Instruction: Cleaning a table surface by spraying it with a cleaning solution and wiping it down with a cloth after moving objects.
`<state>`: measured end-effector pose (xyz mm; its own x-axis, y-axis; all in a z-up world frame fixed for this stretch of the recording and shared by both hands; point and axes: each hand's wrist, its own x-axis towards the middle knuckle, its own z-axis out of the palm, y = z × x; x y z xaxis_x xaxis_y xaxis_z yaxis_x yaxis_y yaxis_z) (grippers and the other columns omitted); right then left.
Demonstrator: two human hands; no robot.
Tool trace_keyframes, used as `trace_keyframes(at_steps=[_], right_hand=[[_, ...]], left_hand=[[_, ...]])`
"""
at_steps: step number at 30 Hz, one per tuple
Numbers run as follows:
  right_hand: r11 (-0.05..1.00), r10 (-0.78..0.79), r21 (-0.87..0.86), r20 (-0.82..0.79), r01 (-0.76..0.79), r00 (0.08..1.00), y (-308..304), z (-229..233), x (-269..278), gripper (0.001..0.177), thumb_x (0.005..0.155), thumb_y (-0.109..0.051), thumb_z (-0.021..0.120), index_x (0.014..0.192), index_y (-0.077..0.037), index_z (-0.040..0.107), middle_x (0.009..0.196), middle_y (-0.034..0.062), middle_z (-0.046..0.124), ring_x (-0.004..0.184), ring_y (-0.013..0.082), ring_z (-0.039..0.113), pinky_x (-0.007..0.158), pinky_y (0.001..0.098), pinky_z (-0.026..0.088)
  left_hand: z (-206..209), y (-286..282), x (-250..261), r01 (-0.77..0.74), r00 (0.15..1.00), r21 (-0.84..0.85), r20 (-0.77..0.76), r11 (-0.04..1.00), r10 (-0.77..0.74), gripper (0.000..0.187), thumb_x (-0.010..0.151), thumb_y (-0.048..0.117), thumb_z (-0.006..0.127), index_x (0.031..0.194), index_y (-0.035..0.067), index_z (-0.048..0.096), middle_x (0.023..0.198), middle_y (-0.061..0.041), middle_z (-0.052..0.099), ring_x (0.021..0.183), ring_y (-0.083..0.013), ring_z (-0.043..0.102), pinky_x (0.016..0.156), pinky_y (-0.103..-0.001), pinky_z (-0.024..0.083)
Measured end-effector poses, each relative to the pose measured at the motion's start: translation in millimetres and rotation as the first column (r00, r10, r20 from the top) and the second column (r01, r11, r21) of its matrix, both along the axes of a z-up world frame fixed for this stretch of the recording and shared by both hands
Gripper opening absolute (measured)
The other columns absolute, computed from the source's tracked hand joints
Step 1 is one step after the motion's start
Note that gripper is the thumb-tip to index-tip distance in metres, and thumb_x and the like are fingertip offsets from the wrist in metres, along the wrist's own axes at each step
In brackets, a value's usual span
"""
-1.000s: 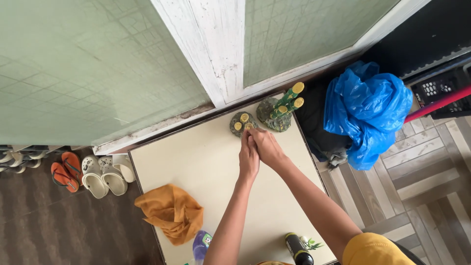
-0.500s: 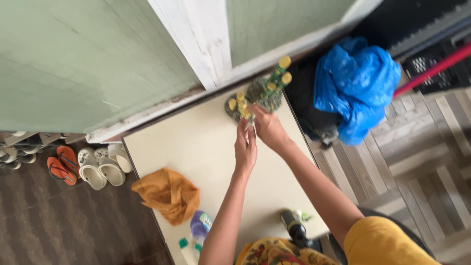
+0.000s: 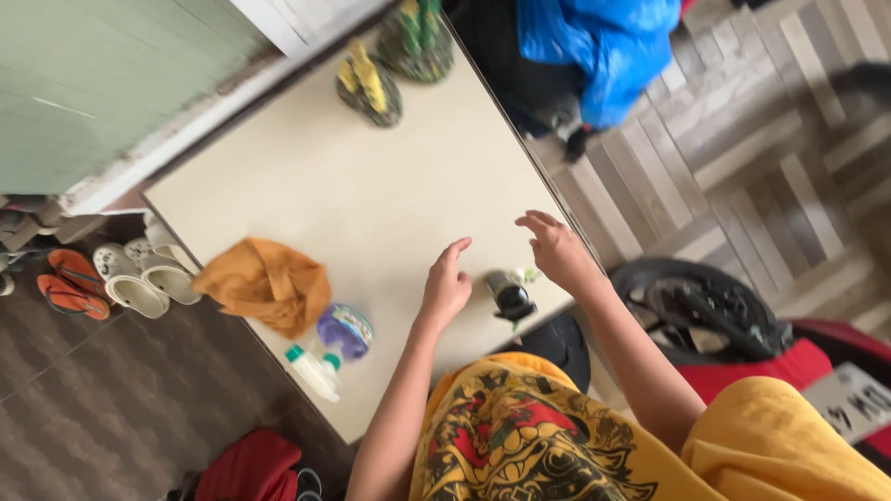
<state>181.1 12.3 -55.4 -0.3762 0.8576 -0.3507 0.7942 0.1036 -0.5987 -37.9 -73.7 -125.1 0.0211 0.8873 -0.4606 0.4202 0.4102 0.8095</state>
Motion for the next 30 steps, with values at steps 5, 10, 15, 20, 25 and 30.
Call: trace_keyframes(at_steps=[5,10,15,20,25,30], right_hand=[[0.993,0.003,-0.114,0.087,0.007,0.996,-64,-33,40,0.062,0.081,0.005,0.066,0.137,-0.019,0.058,0.141,0.0217,0.057,0.113,0.0506,0.065,0.089,0.0597,0.057],[0.981,0.017,-0.196,0.113,0.006,0.993,-97,-37,42,0.092,0.072,0.009,0.078,0.152,-0.021,0.044,0.158,0.0271,0.032,0.121,0.0582,0.057,0.091,0.0659,0.056],[0.966,-0.159,-0.225,-0.132,0.126,0.978,-106,-8,21,0.118,0.065,0.014,0.082,0.162,-0.016,0.021,0.157,0.0404,0.012,0.120,0.0674,0.050,0.096,0.0758,0.049],[0.967,-0.187,-0.211,-0.209,0.143,0.960,-122,-45,18,0.103,0.065,0.004,0.086,0.152,-0.018,0.034,0.162,0.0335,0.004,0.121,0.0641,0.051,0.098,0.0724,0.050],[0.979,-0.197,-0.100,-0.239,0.178,0.951,-132,-88,19,0.070,0.077,0.002,0.076,0.138,-0.019,0.049,0.158,0.0264,0.026,0.119,0.0590,0.055,0.096,0.0649,0.053],[0.972,-0.176,0.111,-0.241,0.208,0.954,-127,-131,19,0.029,0.090,-0.013,0.077,0.117,-0.014,0.066,0.107,0.0082,0.062,0.093,0.0373,0.073,0.078,0.0428,0.062]], left_hand=[[56,-20,21,0.285,0.958,-0.160,0.013,0.945,-0.287,0.086,0.078,-0.003,0.063,0.157,0.020,0.038,0.155,-0.017,0.045,0.143,-0.0398,0.045,0.118,-0.053,0.037],[43,-39,40,0.351,0.934,-0.140,-0.012,0.926,-0.356,0.106,0.075,0.017,0.082,0.163,0.023,0.025,0.158,-0.024,0.037,0.146,-0.0465,0.038,0.119,-0.057,0.034],[39,-47,54,0.227,0.974,-0.004,0.008,0.974,-0.227,0.083,0.081,0.030,0.083,0.154,0.030,0.044,0.156,-0.016,0.043,0.149,-0.0372,0.038,0.121,-0.049,0.034],[39,-51,56,0.190,0.981,0.068,0.021,0.979,-0.192,0.074,0.081,0.027,0.083,0.148,0.030,0.052,0.153,-0.013,0.048,0.140,-0.0368,0.049,0.115,-0.049,0.044],[51,-46,58,0.100,0.993,0.142,0.051,0.985,-0.108,0.067,0.082,0.025,0.083,0.143,0.026,0.056,0.146,-0.013,0.056,0.133,-0.0380,0.055,0.109,-0.051,0.050],[41,-39,51,-0.150,0.986,0.184,0.095,0.971,0.134,0.067,0.079,0.029,0.088,0.140,0.020,0.062,0.135,-0.015,0.066,0.126,-0.0358,0.061,0.105,-0.045,0.053]])
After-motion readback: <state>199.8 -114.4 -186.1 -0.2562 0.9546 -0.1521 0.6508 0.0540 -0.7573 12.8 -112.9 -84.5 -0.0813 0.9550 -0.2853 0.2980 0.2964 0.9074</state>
